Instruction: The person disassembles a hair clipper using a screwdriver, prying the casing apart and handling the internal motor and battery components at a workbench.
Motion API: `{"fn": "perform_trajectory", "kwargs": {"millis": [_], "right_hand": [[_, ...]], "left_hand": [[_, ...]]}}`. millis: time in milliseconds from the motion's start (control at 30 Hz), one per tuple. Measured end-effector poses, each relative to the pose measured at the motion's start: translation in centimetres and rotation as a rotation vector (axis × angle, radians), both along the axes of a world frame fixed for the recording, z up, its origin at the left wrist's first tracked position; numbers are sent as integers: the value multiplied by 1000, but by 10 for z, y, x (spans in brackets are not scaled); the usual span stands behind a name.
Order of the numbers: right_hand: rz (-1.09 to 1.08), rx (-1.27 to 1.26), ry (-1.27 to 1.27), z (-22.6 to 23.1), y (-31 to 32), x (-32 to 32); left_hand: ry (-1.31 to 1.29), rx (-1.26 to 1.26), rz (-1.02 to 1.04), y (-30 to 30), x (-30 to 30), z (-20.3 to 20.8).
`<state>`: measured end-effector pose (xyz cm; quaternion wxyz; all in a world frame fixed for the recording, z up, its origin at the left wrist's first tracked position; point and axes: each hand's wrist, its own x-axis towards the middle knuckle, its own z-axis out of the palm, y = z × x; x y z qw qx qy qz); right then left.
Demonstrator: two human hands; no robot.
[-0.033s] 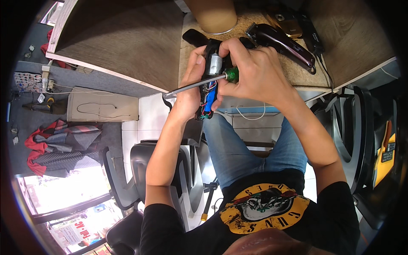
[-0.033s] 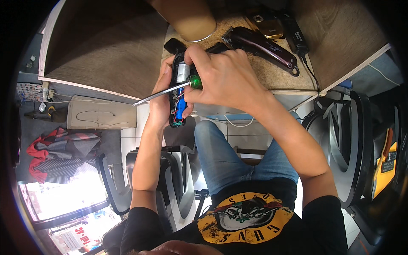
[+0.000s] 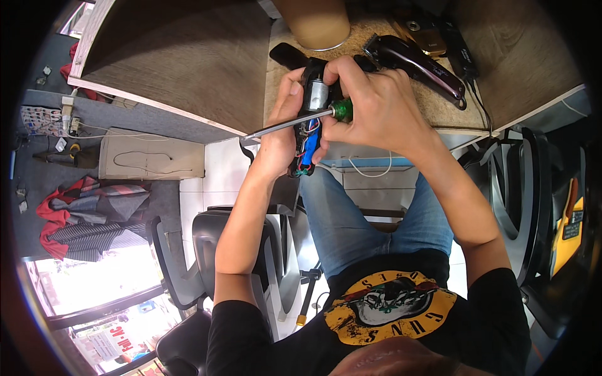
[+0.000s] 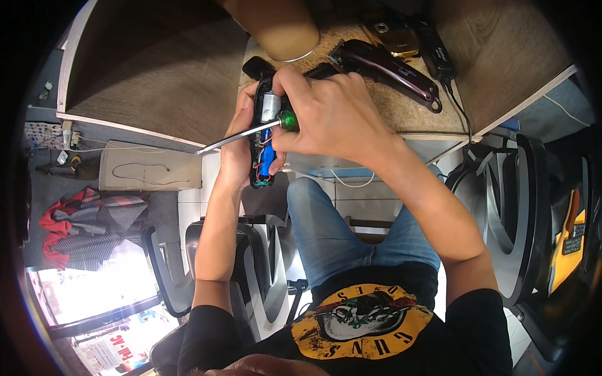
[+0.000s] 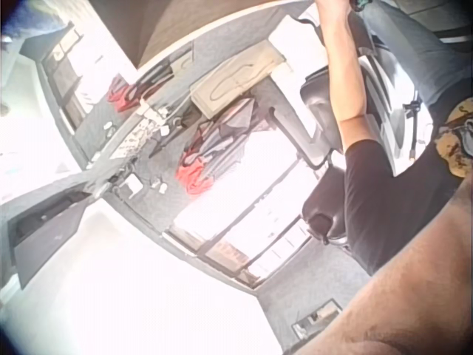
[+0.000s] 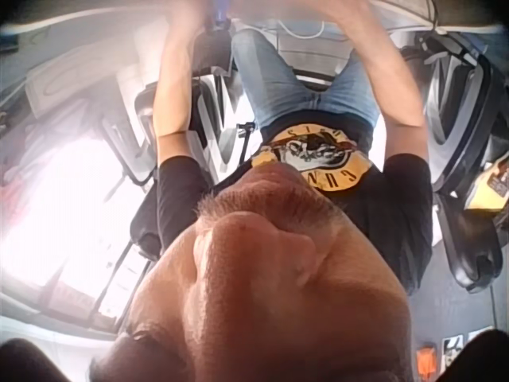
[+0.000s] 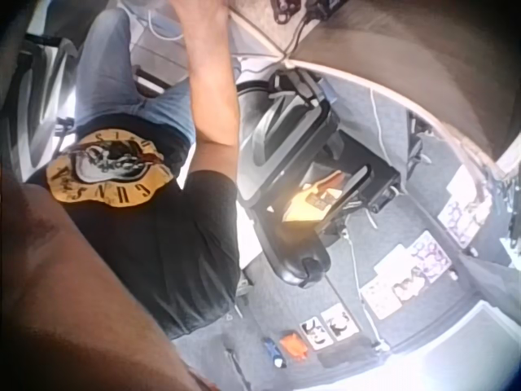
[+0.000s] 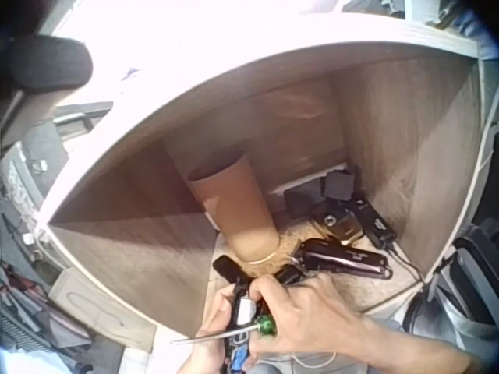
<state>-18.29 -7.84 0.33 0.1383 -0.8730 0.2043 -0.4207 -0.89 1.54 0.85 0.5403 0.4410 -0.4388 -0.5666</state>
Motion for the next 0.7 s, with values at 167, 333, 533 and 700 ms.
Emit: {"fn": "perform_trajectory", "kwargs": {"millis": [167, 333, 533, 700], "right_hand": [[9, -7, -38, 1, -1, 0], [40, -36, -168, -2, -4, -1], [-11, 34, -127, -3, -3, 0], [18, 86, -89, -1, -3, 3]], "left_hand": [[-12, 7, 97, 0, -11, 4], [118, 16, 42, -3, 4, -4], [325, -21, -4, -6, 5, -15], [339, -49, 25, -5, 2, -19]]}}
